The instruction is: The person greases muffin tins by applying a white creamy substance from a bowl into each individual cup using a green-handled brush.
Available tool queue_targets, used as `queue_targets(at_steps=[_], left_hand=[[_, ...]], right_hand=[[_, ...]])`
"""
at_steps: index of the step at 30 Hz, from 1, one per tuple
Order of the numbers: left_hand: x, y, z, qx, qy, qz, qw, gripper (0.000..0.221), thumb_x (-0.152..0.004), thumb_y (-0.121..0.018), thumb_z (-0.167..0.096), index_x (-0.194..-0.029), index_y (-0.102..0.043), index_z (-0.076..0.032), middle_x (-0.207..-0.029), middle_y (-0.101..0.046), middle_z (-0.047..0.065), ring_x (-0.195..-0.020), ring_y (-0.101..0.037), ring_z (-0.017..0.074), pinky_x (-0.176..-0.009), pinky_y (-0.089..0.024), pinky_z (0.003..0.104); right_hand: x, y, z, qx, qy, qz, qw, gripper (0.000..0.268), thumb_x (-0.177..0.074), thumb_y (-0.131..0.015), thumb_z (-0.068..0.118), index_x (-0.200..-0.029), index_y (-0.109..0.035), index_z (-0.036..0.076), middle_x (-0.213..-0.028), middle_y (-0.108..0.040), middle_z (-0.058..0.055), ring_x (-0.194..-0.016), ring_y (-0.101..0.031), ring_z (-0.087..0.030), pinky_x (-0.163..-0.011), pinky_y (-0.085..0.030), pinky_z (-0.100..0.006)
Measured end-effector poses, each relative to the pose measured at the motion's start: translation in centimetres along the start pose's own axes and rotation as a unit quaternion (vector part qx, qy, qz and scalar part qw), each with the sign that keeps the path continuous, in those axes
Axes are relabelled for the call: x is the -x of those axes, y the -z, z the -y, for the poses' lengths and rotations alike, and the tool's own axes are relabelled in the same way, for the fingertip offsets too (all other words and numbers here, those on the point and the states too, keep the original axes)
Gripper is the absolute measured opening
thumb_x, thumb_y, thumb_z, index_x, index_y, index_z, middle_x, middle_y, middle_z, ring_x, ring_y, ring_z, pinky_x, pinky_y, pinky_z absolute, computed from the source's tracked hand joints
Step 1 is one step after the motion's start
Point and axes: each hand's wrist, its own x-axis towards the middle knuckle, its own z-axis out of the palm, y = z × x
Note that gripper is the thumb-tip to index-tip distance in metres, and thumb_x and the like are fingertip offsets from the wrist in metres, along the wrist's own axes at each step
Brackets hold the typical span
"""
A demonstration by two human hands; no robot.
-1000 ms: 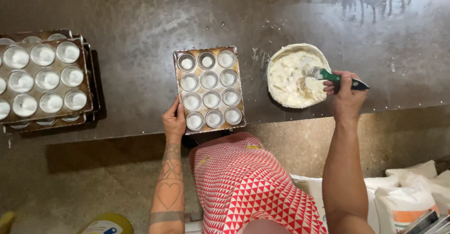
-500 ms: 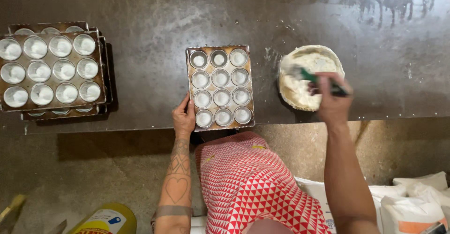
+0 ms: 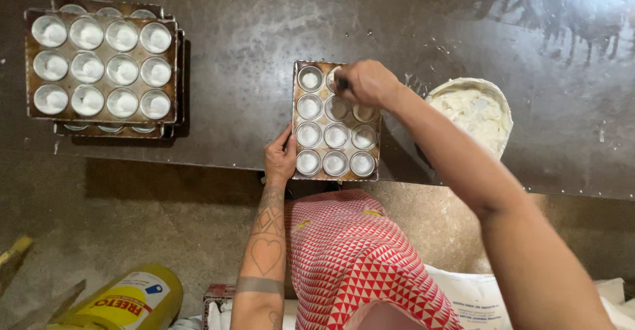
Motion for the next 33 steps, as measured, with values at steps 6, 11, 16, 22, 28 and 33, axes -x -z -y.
queue_targets(at_steps=[6, 11, 16, 22, 28, 33], left_hand=[[0.0, 0.0, 0.4, -0.014, -0.069, -0.009, 0.997, 0.036, -0.099, -0.067, -0.020, -0.132, -0.069, -0.006, -0.120, -0.074, 0.019, -0.110, -0.075, 0.0241, -0.089, -0.057, 0.032], [-0.1, 0.1, -0.1, 0.002, -0.066, 0.001, 0.998, 0.036, -0.099, -0.066, -0.020, -0.131, -0.068, -0.005, -0.118, -0.075, 0.019, -0.105, -0.077, 0.0225, -0.089, -0.058, 0.032], [0.0, 0.1, 0.4, -0.017, -0.107, -0.005, 0.994, 0.036, -0.099, -0.067, -0.018, -0.131, -0.069, -0.002, -0.118, -0.075, 0.021, -0.108, -0.075, 0.0224, -0.090, -0.057, 0.032], [-0.3, 0.0, 0.2, -0.011, -0.047, 0.006, 0.999, 0.037, -0.098, -0.066, -0.019, -0.132, -0.068, -0.003, -0.116, -0.076, 0.020, -0.099, -0.074, 0.0171, -0.084, -0.057, 0.032], [-0.1, 0.1, 0.1, -0.019, -0.069, 0.010, 0.997, 0.038, -0.100, -0.066, -0.018, -0.134, -0.066, -0.001, -0.119, -0.075, 0.021, -0.106, -0.073, 0.0181, -0.089, -0.056, 0.032], [0.1, 0.0, 1.1, -0.027, -0.110, -0.009, 0.994, 0.036, -0.101, -0.066, -0.017, -0.133, -0.068, 0.000, -0.120, -0.074, 0.022, -0.110, -0.073, 0.0186, -0.092, -0.056, 0.032]], right_hand=[[-1.3, -8.9, -4.7, -0.498, -0.395, -0.248, 0.731, 0.044, -0.103, -0.056, 0.033, -0.095, -0.069, -0.008, -0.077, -0.073, -0.021, -0.065, -0.071, -0.030, -0.064, -0.056, -0.046], [8.5, -7.3, -1.2, -0.816, -0.253, -0.280, 0.437, 0.049, -0.105, -0.047, 0.040, -0.133, -0.058, 0.002, -0.111, -0.071, -0.018, -0.100, -0.069, -0.027, -0.094, -0.059, -0.039], [21.0, 0.7, -0.9, -0.578, -0.263, -0.421, 0.648, 0.043, -0.113, -0.052, 0.039, -0.124, -0.060, -0.002, -0.099, -0.071, -0.016, -0.085, -0.071, -0.021, -0.076, -0.058, -0.031], [30.7, 2.8, -4.4, -0.403, -0.366, -0.486, 0.684, 0.031, -0.116, -0.056, 0.027, -0.115, -0.063, -0.003, -0.087, -0.070, -0.014, -0.071, -0.067, -0.016, -0.063, -0.053, -0.026], [28.3, -2.2, -5.5, -0.494, -0.447, -0.399, 0.630, 0.026, -0.107, -0.057, 0.027, -0.108, -0.067, 0.003, -0.082, -0.072, -0.010, -0.062, -0.068, -0.015, -0.057, -0.057, -0.025], [29.3, 2.4, -1.2, -0.455, -0.383, -0.468, 0.654, 0.029, -0.116, -0.056, 0.028, -0.112, -0.065, 0.000, -0.088, -0.070, -0.012, -0.073, -0.068, -0.015, -0.066, -0.056, -0.026]])
